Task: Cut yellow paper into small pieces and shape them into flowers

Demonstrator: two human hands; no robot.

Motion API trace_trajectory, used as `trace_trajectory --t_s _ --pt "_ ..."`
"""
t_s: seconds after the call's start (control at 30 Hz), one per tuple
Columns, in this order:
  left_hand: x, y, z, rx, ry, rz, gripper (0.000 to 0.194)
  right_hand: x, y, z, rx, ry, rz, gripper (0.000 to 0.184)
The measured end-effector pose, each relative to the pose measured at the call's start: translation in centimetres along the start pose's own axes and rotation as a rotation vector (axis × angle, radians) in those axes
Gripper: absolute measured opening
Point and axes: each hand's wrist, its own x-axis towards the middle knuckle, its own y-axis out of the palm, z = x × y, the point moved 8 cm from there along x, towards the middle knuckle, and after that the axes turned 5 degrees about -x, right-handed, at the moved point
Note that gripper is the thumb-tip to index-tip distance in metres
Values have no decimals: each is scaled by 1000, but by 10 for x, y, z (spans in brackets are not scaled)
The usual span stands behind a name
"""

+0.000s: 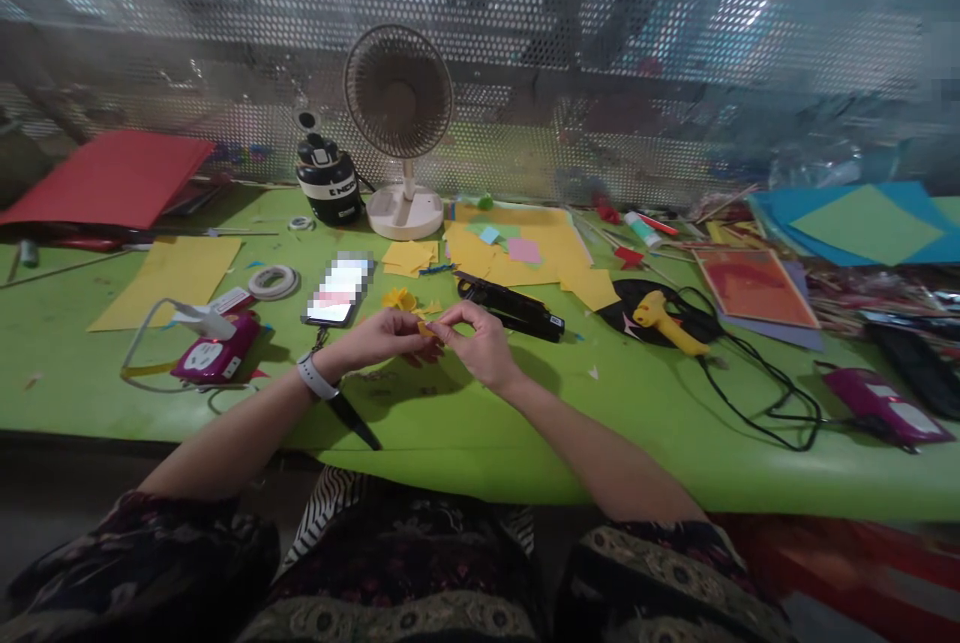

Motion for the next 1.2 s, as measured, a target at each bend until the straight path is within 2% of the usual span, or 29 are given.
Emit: trace_trajectory --t_s 0.17,0.3,0.4,0.57,0.77,0.87,1.03,1.2 --pt "-1 4 -8 92 69 33 31 -1 -4 5 -45 -13 -41 33" --pt "-2 5 -17 238 175 -4 30 0 -6 8 -76 -20 -61 37" --pt "-2 2 -17 209 194 -36 31 2 -2 3 -118 29 4 40" --pt "-1 -4 -14 42 172 -38 37 2 11 -3 -255 60 186 47" --pt "-4 1 -15 -54 118 91 40 -6 20 0 -51 71 334 42" --pt "-6 2 -15 -54 72 103 40 -9 21 3 -16 61 334 40" --pt "-11 -2 -22 71 47 70 43 -7 22 7 -48 42 279 42" --pt "-17 -15 -27 88 10 122 39 -4 18 2 68 135 283 45"
